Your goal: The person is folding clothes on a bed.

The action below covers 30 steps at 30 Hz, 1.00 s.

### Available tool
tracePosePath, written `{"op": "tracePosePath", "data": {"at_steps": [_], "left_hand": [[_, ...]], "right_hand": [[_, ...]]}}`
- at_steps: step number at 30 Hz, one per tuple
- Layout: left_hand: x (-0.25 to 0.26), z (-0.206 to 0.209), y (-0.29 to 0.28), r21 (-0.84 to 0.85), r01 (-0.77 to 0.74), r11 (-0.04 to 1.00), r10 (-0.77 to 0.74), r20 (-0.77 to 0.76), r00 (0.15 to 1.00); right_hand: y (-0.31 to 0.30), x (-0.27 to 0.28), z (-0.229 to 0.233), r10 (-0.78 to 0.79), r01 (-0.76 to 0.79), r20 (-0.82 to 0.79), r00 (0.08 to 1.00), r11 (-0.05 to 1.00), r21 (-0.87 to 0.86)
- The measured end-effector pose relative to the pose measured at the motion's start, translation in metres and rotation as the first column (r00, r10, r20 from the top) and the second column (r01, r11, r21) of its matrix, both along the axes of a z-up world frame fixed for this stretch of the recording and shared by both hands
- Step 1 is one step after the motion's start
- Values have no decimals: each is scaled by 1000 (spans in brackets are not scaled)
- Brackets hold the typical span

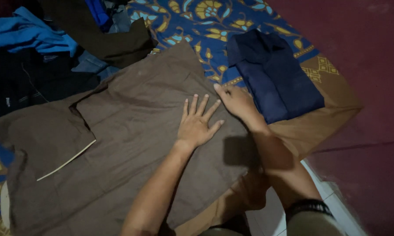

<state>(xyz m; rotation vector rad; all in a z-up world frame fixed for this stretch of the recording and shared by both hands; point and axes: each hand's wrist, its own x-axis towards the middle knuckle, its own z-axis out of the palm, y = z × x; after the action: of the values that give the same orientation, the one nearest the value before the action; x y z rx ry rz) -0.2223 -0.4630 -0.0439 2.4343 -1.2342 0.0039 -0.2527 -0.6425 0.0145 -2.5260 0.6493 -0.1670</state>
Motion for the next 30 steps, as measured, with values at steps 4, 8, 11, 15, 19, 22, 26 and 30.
{"op": "tracePosePath", "data": {"at_steps": [4, 8, 11, 15, 19, 22, 26, 30], "left_hand": [[-4, 7, 3, 24, -19, 1000, 18, 25, 1000], [-1, 9, 1, 22, -23, 999, 23, 16, 1000], [-2, 8, 4, 24, -18, 1000, 18, -10, 1000], [0, 7, 2, -4, -31, 1000, 31, -51, 998], [7, 9, -5, -18, -57, 998, 55, -108, 993], [12, 7, -10, -32, -67, 997, 64, -87, 994], [18, -3, -13, -112, -78, 991, 72, -60, 996], [35, -14, -20, -266, -130, 955, 106, -103, 989]], "right_hand": [[-31, 61, -48, -12, 17, -97, 995, 998, 59], [-28, 109, -46, -20, 24, -69, 997, 998, 54], [-22, 124, -45, -92, 98, -81, 992, 993, 72], [-42, 141, -81, -78, 76, 6, 997, 989, 124], [-49, 143, -87, -162, 137, 193, 968, 981, 139], [-39, 130, -56, -66, 66, -13, 998, 998, -21], [-30, 122, -47, 58, -47, -320, 946, 998, 42], [-44, 117, -68, 39, -49, 97, 995, 993, 106]]}}
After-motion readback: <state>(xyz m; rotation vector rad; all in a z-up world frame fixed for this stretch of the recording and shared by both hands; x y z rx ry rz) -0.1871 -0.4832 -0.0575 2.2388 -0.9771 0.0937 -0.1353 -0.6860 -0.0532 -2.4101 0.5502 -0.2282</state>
